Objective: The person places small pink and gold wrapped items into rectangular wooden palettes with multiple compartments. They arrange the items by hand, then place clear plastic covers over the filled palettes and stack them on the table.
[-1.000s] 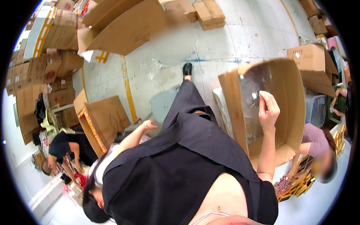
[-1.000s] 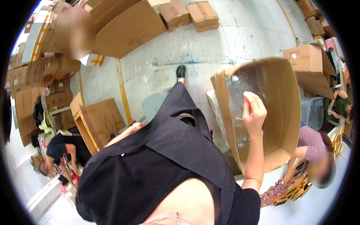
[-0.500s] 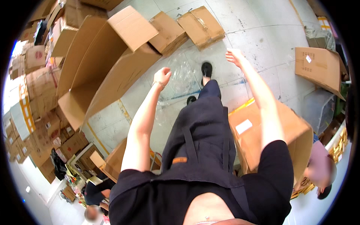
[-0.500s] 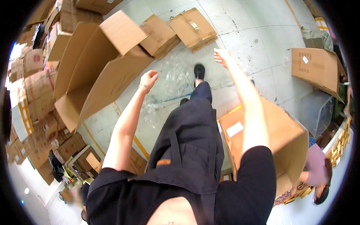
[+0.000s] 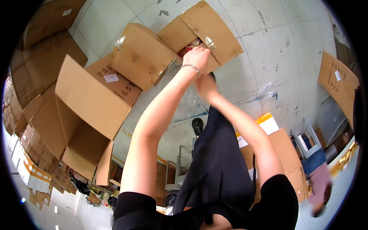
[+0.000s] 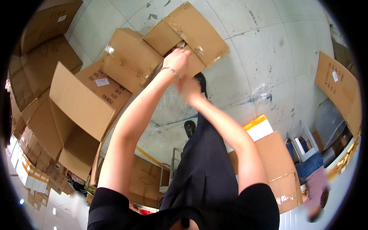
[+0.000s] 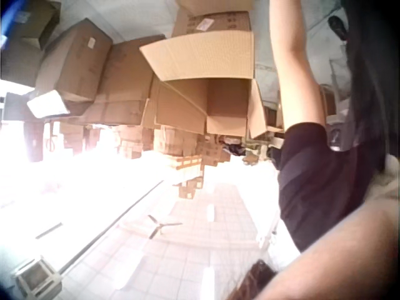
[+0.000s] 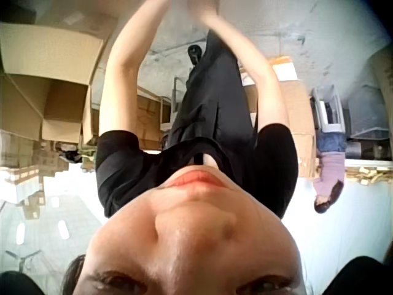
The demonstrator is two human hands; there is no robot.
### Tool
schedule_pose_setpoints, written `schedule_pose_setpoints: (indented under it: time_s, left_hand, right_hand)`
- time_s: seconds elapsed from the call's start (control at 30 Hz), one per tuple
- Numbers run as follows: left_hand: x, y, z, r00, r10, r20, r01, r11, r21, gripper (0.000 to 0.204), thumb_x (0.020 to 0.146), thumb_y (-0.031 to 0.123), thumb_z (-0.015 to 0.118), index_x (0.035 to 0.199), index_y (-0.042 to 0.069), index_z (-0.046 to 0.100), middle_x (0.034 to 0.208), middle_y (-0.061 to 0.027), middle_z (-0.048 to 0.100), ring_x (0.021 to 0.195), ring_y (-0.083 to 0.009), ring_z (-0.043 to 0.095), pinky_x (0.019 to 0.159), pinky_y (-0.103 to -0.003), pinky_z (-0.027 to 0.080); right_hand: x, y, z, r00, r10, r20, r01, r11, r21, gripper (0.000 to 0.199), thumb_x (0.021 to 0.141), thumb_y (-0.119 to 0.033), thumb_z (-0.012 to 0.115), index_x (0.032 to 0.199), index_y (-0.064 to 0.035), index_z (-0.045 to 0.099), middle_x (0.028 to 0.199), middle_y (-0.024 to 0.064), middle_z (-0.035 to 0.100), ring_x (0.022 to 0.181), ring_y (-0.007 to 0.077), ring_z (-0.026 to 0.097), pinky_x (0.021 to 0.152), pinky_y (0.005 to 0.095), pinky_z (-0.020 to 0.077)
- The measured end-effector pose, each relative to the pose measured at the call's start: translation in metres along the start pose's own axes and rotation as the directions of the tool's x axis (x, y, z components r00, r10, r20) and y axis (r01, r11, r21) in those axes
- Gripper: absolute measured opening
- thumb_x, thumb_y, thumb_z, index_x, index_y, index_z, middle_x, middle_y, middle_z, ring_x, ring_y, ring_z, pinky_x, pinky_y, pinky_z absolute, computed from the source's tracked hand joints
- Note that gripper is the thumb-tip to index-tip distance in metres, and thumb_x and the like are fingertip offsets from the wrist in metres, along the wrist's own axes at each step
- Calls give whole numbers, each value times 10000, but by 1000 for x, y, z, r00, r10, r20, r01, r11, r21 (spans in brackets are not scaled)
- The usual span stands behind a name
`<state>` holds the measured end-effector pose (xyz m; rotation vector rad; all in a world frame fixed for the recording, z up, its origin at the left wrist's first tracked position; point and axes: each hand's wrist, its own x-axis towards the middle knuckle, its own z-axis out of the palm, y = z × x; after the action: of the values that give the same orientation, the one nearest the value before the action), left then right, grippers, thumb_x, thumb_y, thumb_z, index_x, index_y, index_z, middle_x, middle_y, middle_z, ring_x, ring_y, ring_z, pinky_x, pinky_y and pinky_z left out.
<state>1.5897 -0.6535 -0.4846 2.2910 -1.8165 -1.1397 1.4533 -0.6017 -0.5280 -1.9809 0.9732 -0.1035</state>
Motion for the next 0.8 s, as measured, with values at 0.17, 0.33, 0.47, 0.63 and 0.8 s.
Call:
schedule_pose_setpoints:
  time_s: [0.17,0.33,0.47,0.63,0.8]
  left_hand:
    - [37,-64,42,860,-458,223,421,885,198,364,918,223,507,1252,104,591,1248,-134,630,1214,-362,527,974,-458,402]
    - [62,-53,36,716,-579,390,624,781,13,415,911,220,530,1304,89,500,1212,-194,631,1246,-347,513,1036,-453,388]
    - [52,-47,44,728,-576,373,653,748,-118,616,967,511,319,1150,37,669,1184,-174,652,1136,-354,598,975,-439,456]
    - [45,-43,39,689,-140,711,651,549,-523,405,905,341,496,916,-6,705,933,-200,703,844,-276,695,799,-380,549]
    - [85,-20,29,824,-453,341,526,835,-162,443,741,324,766,1017,-5,658,1046,-176,691,929,-316,688,806,-391,562]
  right_hand:
    - [46,-26,-59,866,-136,482,124,991,56,555,785,-240,670,1248,30,524,1361,164,468,1276,360,411,1047,433,384]
    - [97,9,-52,615,-191,765,368,927,-64,742,855,-724,426,1147,-82,658,1205,133,624,1167,293,541,977,432,419]
    - [119,-8,-109,509,-178,842,612,762,-209,456,873,-504,520,956,-86,681,975,99,675,1025,242,602,916,434,420]
    - [105,27,-126,660,-729,179,736,581,-347,326,825,-387,587,786,-74,669,774,74,660,893,255,638,916,427,427]
    - [69,32,-148,763,88,640,329,800,-502,391,912,-431,539,874,-63,668,771,105,679,780,278,671,746,420,506]
